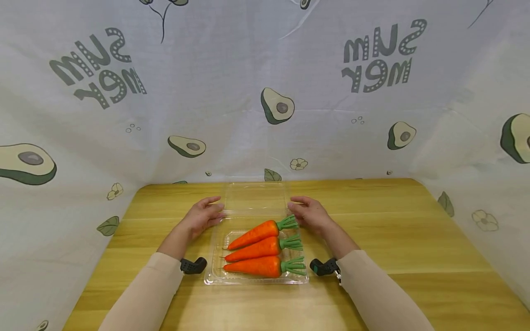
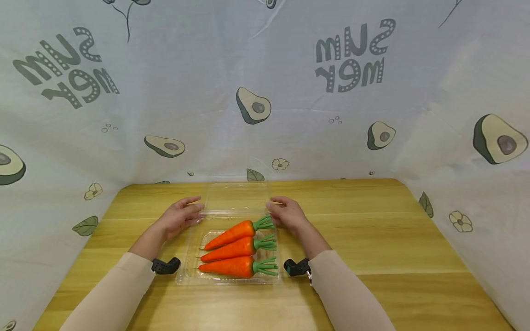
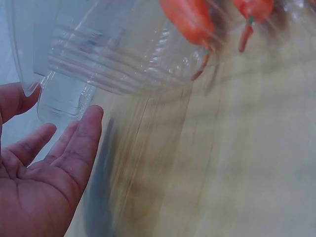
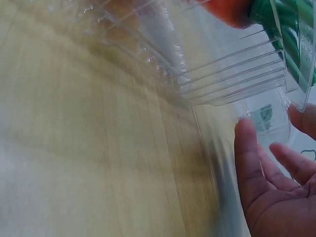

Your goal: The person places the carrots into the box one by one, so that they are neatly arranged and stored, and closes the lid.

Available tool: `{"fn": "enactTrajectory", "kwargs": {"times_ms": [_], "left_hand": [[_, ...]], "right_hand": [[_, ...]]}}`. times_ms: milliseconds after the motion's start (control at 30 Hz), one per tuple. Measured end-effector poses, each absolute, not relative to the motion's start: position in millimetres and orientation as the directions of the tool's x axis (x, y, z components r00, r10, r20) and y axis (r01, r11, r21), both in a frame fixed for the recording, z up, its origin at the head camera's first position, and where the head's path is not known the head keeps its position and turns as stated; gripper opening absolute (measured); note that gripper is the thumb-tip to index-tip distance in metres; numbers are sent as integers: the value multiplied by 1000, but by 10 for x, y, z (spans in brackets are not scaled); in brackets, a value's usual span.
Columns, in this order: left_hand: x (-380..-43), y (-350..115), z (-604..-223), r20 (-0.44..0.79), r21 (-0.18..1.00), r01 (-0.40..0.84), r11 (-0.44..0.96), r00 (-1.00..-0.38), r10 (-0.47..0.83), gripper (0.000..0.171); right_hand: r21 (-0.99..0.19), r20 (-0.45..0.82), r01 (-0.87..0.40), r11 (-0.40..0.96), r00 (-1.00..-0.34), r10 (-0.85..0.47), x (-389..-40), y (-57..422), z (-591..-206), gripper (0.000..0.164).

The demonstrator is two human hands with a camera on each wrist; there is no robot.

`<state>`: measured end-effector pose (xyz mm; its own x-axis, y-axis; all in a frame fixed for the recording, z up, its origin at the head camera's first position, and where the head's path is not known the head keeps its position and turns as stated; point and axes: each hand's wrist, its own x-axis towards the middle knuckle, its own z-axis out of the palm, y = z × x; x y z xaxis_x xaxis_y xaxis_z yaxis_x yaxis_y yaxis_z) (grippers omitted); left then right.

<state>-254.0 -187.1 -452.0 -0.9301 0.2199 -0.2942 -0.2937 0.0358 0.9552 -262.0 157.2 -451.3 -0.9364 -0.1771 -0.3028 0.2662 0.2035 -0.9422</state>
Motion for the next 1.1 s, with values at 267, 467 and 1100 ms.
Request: {"fn": "enactTrajectory", "kwargs": {"times_ms": [267, 467, 1100], "left_hand": [[-2521, -1828, -4508, -278, 959, -283, 6, -937, 211, 61], [-2529, -1808, -4511, -269, 961, -277, -17, -943, 194, 62], [-2672, -1626, -4425, -146, 987, -154, -51, -981, 126, 64]], "right_hand": [[-955, -260, 227, 189, -950, -173, -2575, 1613, -4508, 57], [-966, -199, 163, 201, -964, -177, -2573, 1654, -4488, 56], [-970, -116, 83, 227, -984, -138, -2717, 1775, -4380, 55]]}}
